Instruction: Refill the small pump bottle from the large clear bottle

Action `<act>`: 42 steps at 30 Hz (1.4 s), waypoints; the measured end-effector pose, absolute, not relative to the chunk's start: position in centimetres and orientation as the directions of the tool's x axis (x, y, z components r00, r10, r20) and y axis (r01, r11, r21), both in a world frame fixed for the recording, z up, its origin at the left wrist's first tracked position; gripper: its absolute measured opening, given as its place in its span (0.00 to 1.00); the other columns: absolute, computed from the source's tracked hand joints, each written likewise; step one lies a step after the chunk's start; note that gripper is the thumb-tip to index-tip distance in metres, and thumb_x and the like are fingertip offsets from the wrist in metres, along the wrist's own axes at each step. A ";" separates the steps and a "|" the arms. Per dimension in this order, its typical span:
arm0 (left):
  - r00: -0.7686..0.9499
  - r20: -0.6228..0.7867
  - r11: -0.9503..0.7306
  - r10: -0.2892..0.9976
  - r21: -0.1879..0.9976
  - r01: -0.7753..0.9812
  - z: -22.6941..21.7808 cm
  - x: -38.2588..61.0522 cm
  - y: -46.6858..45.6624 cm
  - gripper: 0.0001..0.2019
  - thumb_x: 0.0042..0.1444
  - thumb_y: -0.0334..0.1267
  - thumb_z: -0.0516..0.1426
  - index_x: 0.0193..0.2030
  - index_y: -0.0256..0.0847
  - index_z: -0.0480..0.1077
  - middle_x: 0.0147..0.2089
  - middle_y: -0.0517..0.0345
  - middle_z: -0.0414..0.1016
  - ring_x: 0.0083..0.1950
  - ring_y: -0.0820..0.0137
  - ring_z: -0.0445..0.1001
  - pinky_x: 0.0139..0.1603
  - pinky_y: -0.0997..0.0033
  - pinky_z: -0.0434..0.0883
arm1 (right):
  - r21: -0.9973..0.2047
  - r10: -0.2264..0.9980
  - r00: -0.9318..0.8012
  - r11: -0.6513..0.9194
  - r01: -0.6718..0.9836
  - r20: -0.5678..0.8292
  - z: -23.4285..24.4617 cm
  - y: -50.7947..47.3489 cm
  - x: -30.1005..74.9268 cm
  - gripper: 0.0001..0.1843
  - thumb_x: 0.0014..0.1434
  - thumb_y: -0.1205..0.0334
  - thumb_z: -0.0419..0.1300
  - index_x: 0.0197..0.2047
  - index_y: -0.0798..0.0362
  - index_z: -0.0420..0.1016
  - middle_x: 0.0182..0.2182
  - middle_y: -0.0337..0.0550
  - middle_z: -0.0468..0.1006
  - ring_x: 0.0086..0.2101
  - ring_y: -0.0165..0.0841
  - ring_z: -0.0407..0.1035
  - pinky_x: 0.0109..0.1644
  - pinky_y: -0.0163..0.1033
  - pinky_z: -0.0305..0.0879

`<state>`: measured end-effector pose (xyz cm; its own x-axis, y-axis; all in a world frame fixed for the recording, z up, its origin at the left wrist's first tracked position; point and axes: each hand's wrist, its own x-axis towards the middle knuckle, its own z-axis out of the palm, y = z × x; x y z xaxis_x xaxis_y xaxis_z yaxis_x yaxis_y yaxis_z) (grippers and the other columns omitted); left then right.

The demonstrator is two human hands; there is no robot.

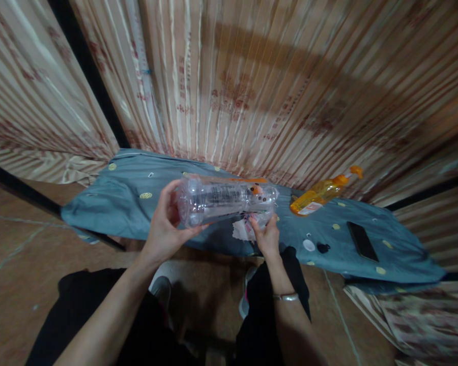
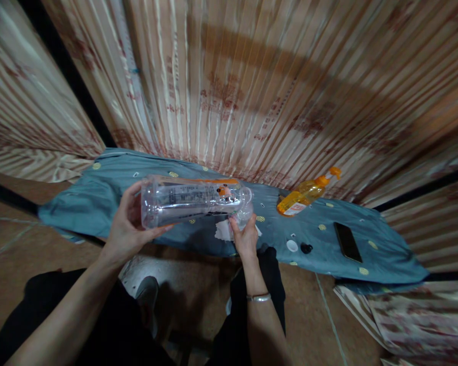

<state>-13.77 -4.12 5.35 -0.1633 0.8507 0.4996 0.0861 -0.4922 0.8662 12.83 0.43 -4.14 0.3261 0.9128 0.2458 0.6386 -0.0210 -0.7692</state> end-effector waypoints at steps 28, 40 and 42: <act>-0.158 0.525 -0.518 0.837 0.851 0.086 5.3 -13.8 -4.1 0.44 0.37 0.40 0.75 0.61 0.47 0.62 0.55 0.52 0.74 0.51 0.63 0.78 0.47 0.68 0.79 | -0.775 0.917 0.315 -0.011 0.632 0.244 -4.0 0.4 12.8 0.32 0.51 0.34 0.59 0.47 0.50 0.63 0.37 0.49 0.80 0.39 0.47 0.76 0.42 0.46 0.70; -0.162 0.529 -0.527 0.833 0.848 0.060 5.3 -13.8 -4.0 0.44 0.36 0.37 0.75 0.61 0.46 0.62 0.56 0.52 0.74 0.53 0.64 0.77 0.48 0.70 0.79 | -0.752 0.910 0.332 -0.034 0.658 0.249 -4.4 0.7 13.0 0.36 0.49 0.32 0.59 0.49 0.52 0.63 0.37 0.51 0.80 0.39 0.49 0.76 0.41 0.46 0.69; -0.161 0.529 -0.527 0.833 0.848 0.060 5.4 -13.8 -4.0 0.44 0.36 0.37 0.75 0.61 0.46 0.63 0.55 0.52 0.74 0.52 0.64 0.77 0.48 0.69 0.79 | -0.747 0.913 0.325 -0.034 0.663 0.247 -4.4 0.6 13.0 0.36 0.49 0.32 0.59 0.49 0.52 0.63 0.36 0.51 0.80 0.39 0.50 0.76 0.40 0.47 0.69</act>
<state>-13.78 -4.04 5.38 -0.1610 0.8331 0.5292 0.0598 -0.5270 0.8478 12.99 0.64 -4.39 0.3246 0.9131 0.2469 0.6634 -0.0337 -0.7475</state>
